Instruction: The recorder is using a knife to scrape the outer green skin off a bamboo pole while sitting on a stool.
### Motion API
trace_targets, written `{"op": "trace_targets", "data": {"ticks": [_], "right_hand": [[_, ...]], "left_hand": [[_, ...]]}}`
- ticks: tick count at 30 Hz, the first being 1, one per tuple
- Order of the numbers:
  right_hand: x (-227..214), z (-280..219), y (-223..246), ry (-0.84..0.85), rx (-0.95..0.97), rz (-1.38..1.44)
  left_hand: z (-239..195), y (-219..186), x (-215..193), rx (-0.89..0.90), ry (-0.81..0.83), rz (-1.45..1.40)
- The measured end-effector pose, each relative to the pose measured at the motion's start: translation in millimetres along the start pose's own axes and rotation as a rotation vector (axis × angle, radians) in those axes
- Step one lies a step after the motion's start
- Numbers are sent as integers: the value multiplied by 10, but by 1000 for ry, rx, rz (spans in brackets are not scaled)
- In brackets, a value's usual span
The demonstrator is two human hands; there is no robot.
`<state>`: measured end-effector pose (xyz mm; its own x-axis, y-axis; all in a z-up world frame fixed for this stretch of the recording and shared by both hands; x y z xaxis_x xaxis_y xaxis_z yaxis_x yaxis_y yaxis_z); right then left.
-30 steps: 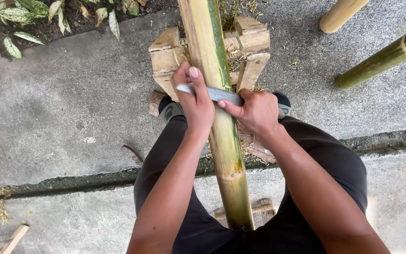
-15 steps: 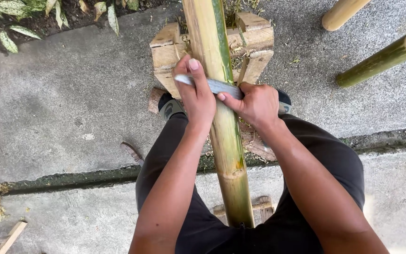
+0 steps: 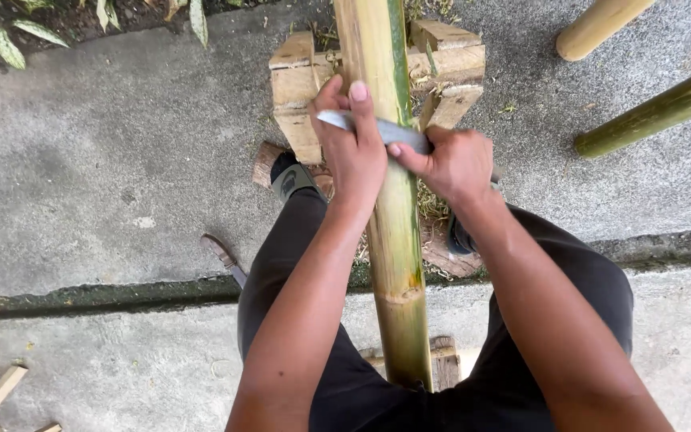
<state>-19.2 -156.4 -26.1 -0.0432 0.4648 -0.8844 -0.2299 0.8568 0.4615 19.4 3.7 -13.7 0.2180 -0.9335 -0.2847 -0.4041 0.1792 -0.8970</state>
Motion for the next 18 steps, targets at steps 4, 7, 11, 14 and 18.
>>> {"op": "trace_targets", "data": {"ticks": [4, 7, 11, 14, 18], "right_hand": [[-19, 229, -39, -2, -55, -4], [-59, 102, -12, 15, -67, -32], [-67, -138, 41, 76, -14, -11], [-62, -54, 9, 79, 1, 3], [-26, 187, -24, -4, -49, 14]], "left_hand": [[112, 40, -6, 68, -9, 97], [39, -39, -15, 26, -8, 90], [-198, 29, -99, 185, -18, 173], [-146, 29, -57, 199, -10, 168], [32, -94, -18, 34, -7, 99]]}}
Point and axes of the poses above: each hand's wrist, its own z-axis towards the middle knuckle, its own x-axis out of the palm, y = z × x, the point moved 1 cm from there along z, towards the middle knuckle, and after that the axes turned 11 degrees about -x, right-handed, at the moved point
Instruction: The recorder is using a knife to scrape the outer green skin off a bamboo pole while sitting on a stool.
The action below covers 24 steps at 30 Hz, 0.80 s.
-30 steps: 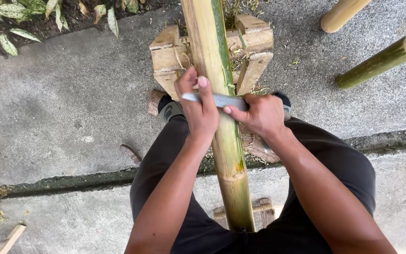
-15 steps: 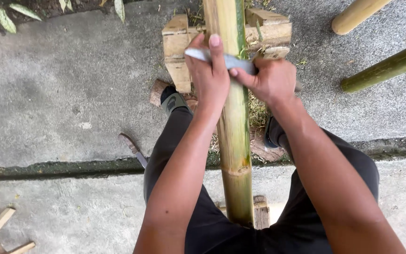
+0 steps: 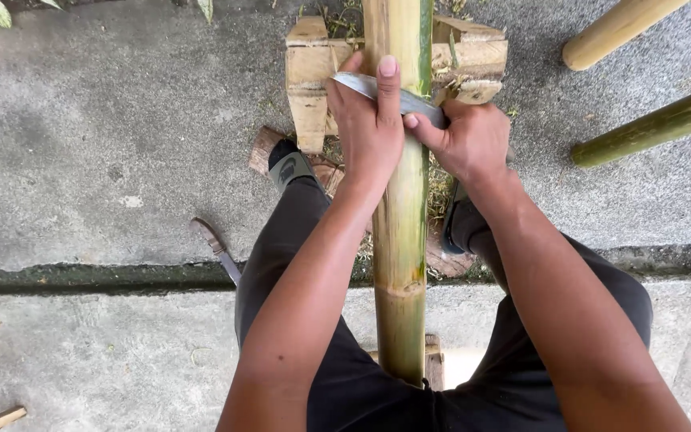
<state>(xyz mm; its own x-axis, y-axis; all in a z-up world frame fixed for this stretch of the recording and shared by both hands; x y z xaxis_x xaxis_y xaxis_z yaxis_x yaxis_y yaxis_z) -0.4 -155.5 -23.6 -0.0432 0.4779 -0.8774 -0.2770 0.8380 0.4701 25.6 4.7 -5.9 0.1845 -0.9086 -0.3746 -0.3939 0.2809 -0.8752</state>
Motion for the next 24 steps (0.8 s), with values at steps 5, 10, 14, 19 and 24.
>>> {"op": "trace_targets", "data": {"ticks": [5, 10, 14, 19, 24], "right_hand": [[-10, -231, 37, 90, 66, 9], [64, -212, 8, 157, 117, 47], [-21, -50, 82, 110, 103, 24], [-1, -352, 125, 132, 137, 49], [55, -107, 64, 81, 124, 64]], "left_hand": [[-157, 75, -58, 145, -15, 127], [-155, 145, -50, 135, 65, 229], [-9, 98, -25, 83, 49, 79], [-224, 99, -127, 233, -3, 197], [-60, 208, -29, 96, 99, 152]]}}
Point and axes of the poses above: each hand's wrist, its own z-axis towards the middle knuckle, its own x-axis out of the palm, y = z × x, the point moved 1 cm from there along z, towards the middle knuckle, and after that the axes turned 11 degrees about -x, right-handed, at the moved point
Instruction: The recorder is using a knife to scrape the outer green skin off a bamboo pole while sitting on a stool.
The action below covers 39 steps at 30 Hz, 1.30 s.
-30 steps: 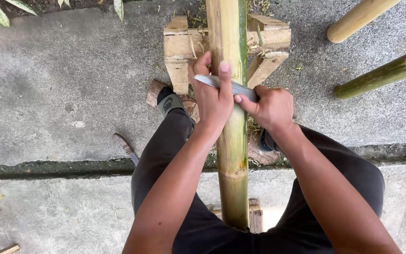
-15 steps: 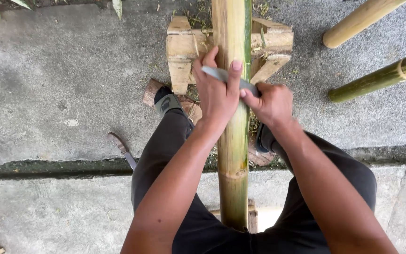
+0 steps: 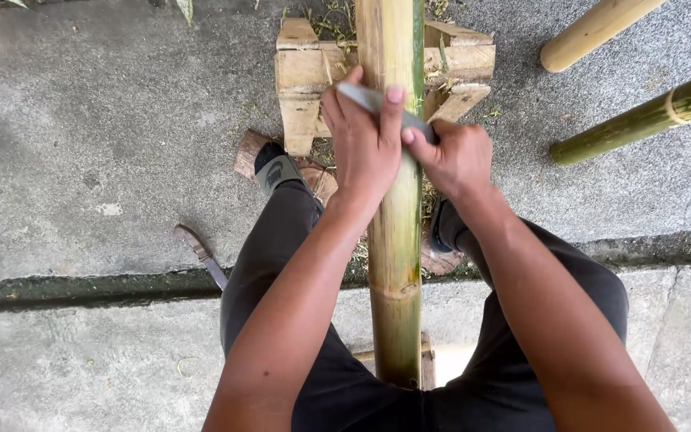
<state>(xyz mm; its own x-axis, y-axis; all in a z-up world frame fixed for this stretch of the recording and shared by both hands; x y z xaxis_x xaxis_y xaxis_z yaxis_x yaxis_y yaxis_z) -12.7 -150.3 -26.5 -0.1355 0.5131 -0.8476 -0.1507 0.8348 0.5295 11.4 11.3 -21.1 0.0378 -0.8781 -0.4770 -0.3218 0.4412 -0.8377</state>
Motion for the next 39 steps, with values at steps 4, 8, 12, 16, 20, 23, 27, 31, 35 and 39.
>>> {"op": "trace_targets", "data": {"ticks": [4, 8, 12, 16, 20, 23, 27, 31, 35, 39], "right_hand": [[-85, 60, 83, -44, 6, 1], [-50, -82, 9, 20, 60, -1], [-68, 193, 25, 25, 98, -5], [-82, 193, 40, -22, 102, -28], [-207, -137, -86, -174, 407, 480], [-430, -430, 13, -185, 709, 864], [-456, -587, 58, -130, 921, 1072], [-323, -435, 140, -111, 920, 1177], [-161, -371, 75, -108, 613, 790], [-169, -167, 184, -111, 168, 53]], "left_hand": [[-8, -50, -52, 80, -71, 1], [-47, -32, -90, 190, -82, 110], [16, 13, -49, 54, 22, 44], [-3, -51, -106, 56, 9, -56], [60, -84, -162, 17, -17, -84], [27, -90, -204, -3, -12, -118], [42, -15, -136, 122, -64, -17], [-4, -126, -116, 223, -67, 59], [8, -74, -92, 113, 8, -68], [46, -55, -79, 138, 87, -80]]}}
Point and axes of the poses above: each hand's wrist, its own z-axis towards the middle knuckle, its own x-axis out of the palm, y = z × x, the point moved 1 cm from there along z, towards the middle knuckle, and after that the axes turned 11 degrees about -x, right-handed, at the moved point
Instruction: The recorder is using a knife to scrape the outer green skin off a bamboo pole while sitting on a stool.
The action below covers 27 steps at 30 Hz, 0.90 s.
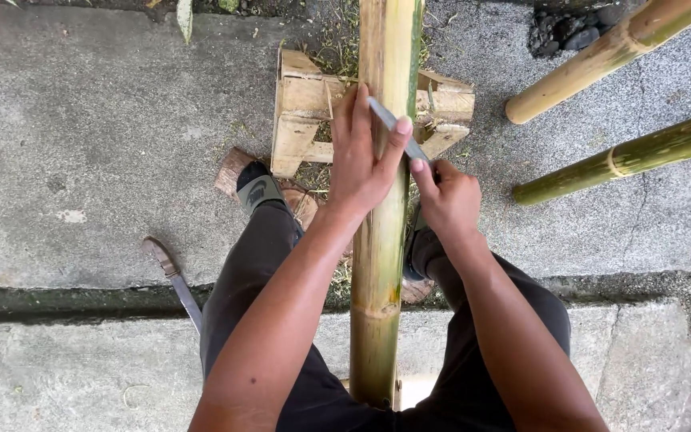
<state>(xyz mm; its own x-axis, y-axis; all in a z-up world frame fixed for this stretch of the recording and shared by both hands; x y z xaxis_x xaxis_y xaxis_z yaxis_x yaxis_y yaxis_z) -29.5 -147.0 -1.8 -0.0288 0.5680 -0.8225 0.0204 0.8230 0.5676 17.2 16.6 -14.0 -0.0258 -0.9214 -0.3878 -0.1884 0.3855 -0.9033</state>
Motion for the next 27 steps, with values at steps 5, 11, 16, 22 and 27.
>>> {"op": "trace_targets", "data": {"ticks": [5, 11, 16, 22, 27], "right_hand": [[70, 159, -79, 58, -70, -125], [116, 397, -22, 54, -72, -160], [98, 378, 32, 17, -68, -146], [201, 198, -91, 71, 27, -91], [129, 445, 172, -13, -32, -49]], "left_hand": [[64, 28, -147, 61, 73, 86], [162, 2, -41, -150, 76, -4], [143, 22, -49, -176, 23, -5], [102, -38, -168, 1, 72, 66], [135, -3, -51, -136, -23, -79]]}}
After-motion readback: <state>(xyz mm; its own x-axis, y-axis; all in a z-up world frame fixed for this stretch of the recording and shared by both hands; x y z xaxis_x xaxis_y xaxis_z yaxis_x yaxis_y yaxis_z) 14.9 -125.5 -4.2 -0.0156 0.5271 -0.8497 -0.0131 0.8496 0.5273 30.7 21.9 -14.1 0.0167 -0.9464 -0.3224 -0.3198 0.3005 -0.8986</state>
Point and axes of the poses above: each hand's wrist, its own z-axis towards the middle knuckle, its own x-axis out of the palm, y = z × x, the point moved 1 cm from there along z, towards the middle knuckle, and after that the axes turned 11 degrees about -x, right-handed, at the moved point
